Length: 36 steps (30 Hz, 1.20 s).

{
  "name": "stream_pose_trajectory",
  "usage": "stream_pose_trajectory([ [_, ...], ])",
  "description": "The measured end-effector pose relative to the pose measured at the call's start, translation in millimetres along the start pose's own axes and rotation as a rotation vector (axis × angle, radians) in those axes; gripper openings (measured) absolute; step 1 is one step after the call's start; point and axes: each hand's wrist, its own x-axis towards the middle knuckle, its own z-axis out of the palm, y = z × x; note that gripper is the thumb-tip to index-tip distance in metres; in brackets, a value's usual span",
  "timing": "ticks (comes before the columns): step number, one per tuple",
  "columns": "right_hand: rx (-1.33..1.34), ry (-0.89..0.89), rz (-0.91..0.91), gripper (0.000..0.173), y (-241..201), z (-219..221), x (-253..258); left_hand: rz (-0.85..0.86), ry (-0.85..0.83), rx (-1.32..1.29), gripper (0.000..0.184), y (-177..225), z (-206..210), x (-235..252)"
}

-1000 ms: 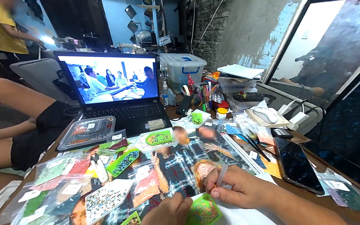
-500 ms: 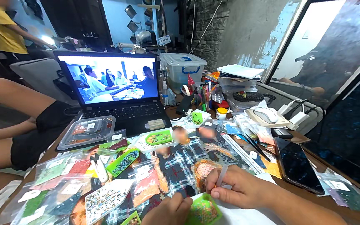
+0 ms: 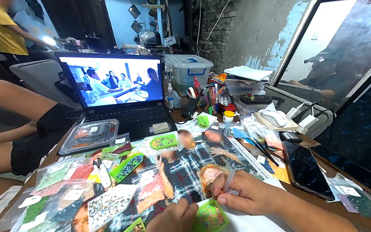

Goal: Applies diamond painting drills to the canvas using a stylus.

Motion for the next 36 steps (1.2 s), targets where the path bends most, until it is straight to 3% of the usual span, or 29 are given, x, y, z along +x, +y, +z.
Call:
stream_pose_trajectory([
  [36, -0.005, -0.01, -0.006, 0.028, 0.7, 0.7, 0.6, 0.004, -0.004, -0.014, 0.054, -0.7, -0.2, 0.5],
])
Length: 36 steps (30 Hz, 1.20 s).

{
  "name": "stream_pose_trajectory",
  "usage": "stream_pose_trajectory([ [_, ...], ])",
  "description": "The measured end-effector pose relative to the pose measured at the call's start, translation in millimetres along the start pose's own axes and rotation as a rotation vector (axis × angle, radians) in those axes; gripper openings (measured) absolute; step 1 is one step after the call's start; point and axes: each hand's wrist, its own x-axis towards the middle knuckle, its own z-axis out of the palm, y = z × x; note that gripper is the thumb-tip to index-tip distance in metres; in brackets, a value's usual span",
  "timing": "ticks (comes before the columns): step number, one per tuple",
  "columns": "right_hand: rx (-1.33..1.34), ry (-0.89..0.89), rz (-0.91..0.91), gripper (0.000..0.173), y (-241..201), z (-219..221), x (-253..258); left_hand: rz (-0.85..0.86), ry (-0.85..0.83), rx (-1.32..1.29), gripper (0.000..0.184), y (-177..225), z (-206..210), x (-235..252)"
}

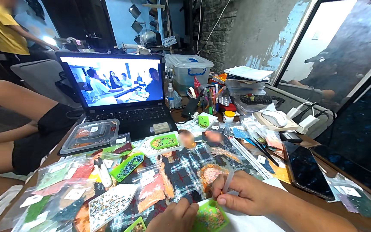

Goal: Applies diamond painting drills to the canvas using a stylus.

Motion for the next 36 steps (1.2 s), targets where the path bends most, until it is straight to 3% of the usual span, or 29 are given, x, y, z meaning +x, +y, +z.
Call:
stream_pose_trajectory([
  [36, 0.005, -0.009, 0.003, 0.027, -1.5, 0.3, -0.4, 0.006, 0.012, 0.007, 0.053, -1.0, 1.3, -0.8],
])
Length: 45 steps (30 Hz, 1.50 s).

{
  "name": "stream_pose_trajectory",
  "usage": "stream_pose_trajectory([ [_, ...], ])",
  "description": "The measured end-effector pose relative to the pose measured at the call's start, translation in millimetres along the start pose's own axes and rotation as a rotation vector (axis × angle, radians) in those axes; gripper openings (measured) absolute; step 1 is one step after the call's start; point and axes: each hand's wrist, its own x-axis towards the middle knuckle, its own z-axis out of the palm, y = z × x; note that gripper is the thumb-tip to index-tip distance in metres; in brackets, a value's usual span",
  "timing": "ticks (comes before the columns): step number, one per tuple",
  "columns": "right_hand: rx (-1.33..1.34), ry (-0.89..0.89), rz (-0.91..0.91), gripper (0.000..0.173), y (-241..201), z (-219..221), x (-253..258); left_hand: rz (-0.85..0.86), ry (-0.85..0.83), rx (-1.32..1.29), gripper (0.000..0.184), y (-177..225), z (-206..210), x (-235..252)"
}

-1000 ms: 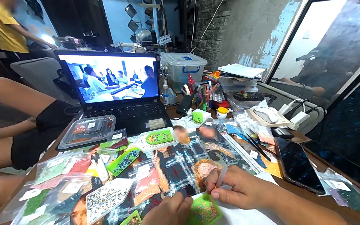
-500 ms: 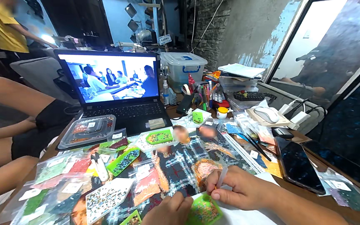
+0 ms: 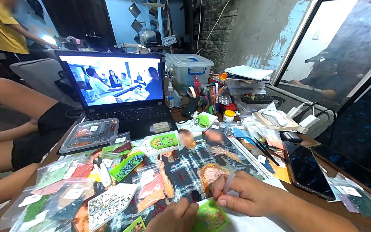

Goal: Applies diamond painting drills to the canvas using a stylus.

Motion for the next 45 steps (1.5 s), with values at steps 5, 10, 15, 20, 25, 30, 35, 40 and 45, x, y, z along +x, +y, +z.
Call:
stream_pose_trajectory([
  [5, 0.0, -0.001, 0.003, 0.028, -0.5, -0.1, 0.1, 0.004, 0.016, 0.002, 0.053, 0.0, 1.0, 0.0],
  [10, -0.007, -0.005, 0.007, 0.028, -0.3, 0.0, 0.0, 0.003, 0.017, -0.004, 0.053, 0.1, 1.2, -0.3],
  [15, -0.009, -0.003, 0.003, 0.027, -0.8, 0.1, -0.1, 0.002, -0.002, 0.001, 0.053, 1.1, -0.7, 0.1],
  [20, -0.01, -0.005, 0.004, 0.028, -0.5, 0.2, -0.1, -0.003, 0.004, -0.01, 0.053, 0.8, 0.3, -0.1],
  [25, -0.017, 0.002, -0.008, 0.028, 0.1, 0.6, -0.1, 0.004, 0.003, -0.007, 0.053, -0.5, 0.8, 0.4],
  [30, -0.015, 0.001, -0.004, 0.028, 0.2, 0.9, 0.0, 0.004, -0.005, -0.003, 0.053, -0.8, 0.4, 0.3],
  [35, -0.015, -0.002, -0.003, 0.028, 0.5, 1.0, 0.2, 0.0, -0.02, -0.003, 0.053, -0.4, -0.3, 0.4],
  [40, -0.018, -0.009, 0.004, 0.028, 0.5, 0.7, 0.1, 0.006, -0.008, -0.004, 0.053, -0.6, 0.0, 0.3],
  [45, -0.007, -0.015, 0.008, 0.028, 1.3, 1.7, -0.1, 0.002, -0.02, 0.002, 0.054, -0.5, -0.2, 0.4],
])
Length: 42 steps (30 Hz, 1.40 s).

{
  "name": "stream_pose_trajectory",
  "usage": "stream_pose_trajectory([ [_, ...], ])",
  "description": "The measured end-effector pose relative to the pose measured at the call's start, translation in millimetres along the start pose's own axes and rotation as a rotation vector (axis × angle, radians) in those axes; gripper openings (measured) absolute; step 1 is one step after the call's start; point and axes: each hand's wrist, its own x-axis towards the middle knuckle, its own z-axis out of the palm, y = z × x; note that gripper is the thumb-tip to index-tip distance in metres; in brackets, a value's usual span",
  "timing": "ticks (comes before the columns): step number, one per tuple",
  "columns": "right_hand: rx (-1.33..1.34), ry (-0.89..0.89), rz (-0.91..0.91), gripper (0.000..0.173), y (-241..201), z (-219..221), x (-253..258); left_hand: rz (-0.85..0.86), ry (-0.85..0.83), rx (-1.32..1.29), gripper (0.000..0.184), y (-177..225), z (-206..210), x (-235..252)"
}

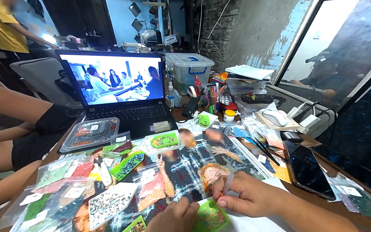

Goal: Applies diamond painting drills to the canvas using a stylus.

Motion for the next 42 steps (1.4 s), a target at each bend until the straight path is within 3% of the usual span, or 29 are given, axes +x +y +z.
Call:
stream_pose_trajectory([
  [42, -0.004, -0.002, -0.001, 0.028, -2.4, -0.7, 0.2, 0.002, 0.035, -0.004, 0.053, 0.4, 1.5, -0.8],
])
